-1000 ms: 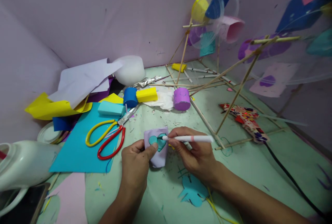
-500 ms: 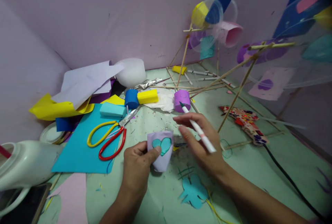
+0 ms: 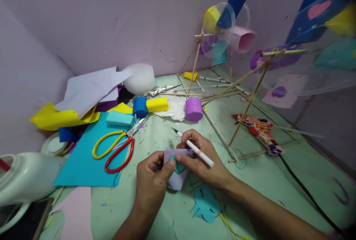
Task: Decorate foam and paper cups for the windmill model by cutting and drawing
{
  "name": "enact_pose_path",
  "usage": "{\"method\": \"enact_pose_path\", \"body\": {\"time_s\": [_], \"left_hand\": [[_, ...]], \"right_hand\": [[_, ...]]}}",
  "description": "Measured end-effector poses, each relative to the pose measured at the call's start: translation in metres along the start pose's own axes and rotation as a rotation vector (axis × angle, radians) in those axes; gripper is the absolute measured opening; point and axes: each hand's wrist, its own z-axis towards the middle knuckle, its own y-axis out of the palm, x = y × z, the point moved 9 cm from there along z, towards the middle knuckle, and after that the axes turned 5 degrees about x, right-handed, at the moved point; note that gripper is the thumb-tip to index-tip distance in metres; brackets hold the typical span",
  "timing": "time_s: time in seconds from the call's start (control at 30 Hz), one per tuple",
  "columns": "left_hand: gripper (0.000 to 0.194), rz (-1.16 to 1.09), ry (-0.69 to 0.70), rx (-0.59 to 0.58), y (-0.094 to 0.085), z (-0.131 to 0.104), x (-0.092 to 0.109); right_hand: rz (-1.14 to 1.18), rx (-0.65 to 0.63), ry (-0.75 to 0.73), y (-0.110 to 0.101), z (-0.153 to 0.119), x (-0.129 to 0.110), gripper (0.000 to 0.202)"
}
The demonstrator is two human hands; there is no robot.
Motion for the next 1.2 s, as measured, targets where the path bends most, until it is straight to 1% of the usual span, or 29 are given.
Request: {"method": "enact_pose_path", "body": {"time_s": [0.13,0.23,0.3,0.33,0.4,0.47,0.53,0.57,0.63,0.7,0.77,0.83,1.07,1.2], "left_hand": [[0.02,0.064,-0.004,0.039,-0.004,0.0,0.001],[0.019,0.033,-0.023,0.057,-0.007,0.0,-0.002],[0.019,-0.005,-0.045,0.063,-0.008,0.001,-0.005],[0.018,-0.02,-0.056,0.069,-0.009,0.002,-0.007],[0.017,-0.03,-0.071,0.085,-0.01,0.004,-0.009],[0.016,-0.016,-0.078,0.098,-0.012,0.005,-0.011],[0.016,0.0,-0.078,0.097,-0.012,0.006,-0.012],[0.015,0.005,-0.076,0.095,-0.012,0.006,-0.012],[0.015,0.021,-0.066,0.088,-0.011,0.005,-0.011],[0.014,0.042,-0.05,0.092,-0.01,0.004,-0.007],[0.014,0.054,-0.041,0.099,-0.01,0.002,-0.003],[0.014,0.052,-0.037,0.105,-0.01,0.001,0.0],[0.014,0.038,-0.033,0.106,-0.008,0.003,0.002],[0.014,0.039,-0.032,0.108,-0.009,0.004,0.002]], "right_hand": [[-0.028,0.009,-0.012,0.001,-0.001,-0.001,0.025],[-0.078,0.019,-0.035,0.0,0.0,-0.005,0.022],[-0.098,0.05,-0.064,-0.007,0.002,-0.01,0.019],[-0.103,0.087,-0.082,-0.012,0.003,-0.013,0.017],[-0.077,0.203,-0.137,-0.028,0.003,-0.02,0.015],[-0.016,0.33,-0.213,-0.044,-0.002,-0.028,0.019],[0.036,0.398,-0.296,-0.052,-0.008,-0.036,0.023],[0.031,0.402,-0.331,-0.052,-0.011,-0.039,0.023],[-0.02,0.363,-0.375,-0.046,-0.015,-0.045,0.018],[-0.069,0.294,-0.402,-0.035,-0.016,-0.048,0.013],[-0.104,0.224,-0.425,-0.025,-0.017,-0.051,0.012],[-0.14,0.184,-0.448,-0.019,-0.016,-0.053,0.013],[-0.184,0.135,-0.485,-0.012,-0.015,-0.056,0.015],[-0.19,0.134,-0.493,-0.01,-0.015,-0.054,0.014]]}}
